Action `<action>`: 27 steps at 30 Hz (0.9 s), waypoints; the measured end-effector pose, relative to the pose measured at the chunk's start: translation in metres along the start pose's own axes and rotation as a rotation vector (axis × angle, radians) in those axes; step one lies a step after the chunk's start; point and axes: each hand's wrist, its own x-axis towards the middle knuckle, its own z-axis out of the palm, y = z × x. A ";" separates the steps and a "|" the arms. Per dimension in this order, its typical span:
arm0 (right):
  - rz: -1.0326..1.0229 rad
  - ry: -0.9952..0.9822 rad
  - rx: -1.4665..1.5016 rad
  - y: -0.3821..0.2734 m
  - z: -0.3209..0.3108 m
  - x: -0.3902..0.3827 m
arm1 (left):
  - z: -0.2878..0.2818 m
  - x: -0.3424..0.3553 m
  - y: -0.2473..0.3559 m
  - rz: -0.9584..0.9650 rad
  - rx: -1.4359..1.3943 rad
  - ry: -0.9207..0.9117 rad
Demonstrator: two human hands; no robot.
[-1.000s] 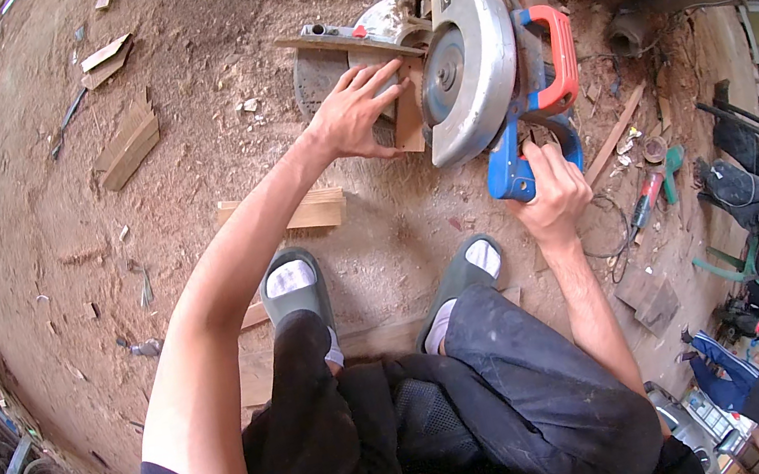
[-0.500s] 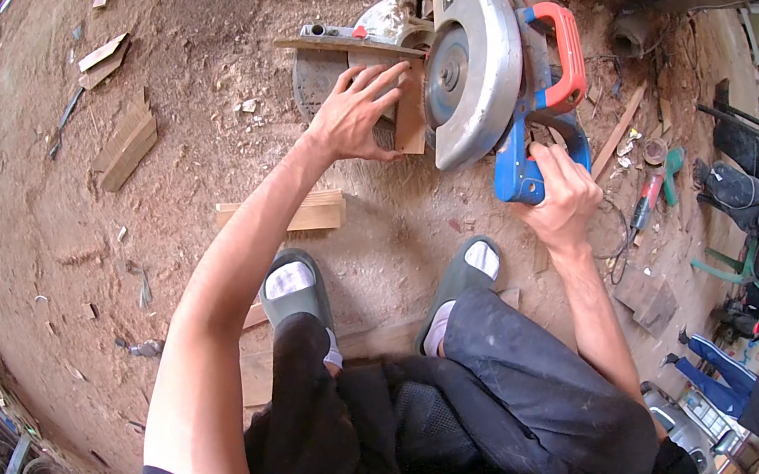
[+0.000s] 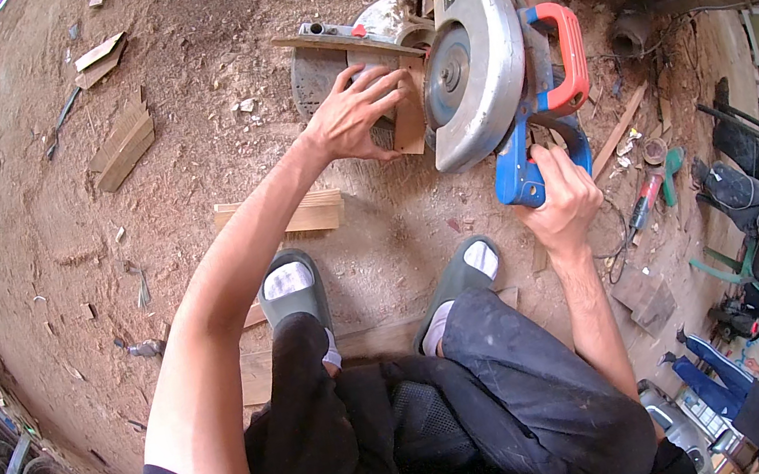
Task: The person uses a miter saw to cut a small piece of wood, then handles and inspects several other cut wood pieces.
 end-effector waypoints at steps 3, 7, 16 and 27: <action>0.004 0.005 0.003 0.000 0.000 0.000 | 0.000 0.001 0.000 -0.004 -0.002 -0.006; 0.013 -0.006 0.012 -0.003 -0.001 0.002 | -0.004 0.000 0.003 -0.015 -0.013 0.007; -0.006 -0.014 0.019 0.004 0.000 0.003 | -0.003 0.000 0.001 -0.019 -0.005 0.001; -0.036 0.046 -0.026 0.010 0.017 -0.009 | -0.003 0.002 0.002 -0.028 0.014 -0.034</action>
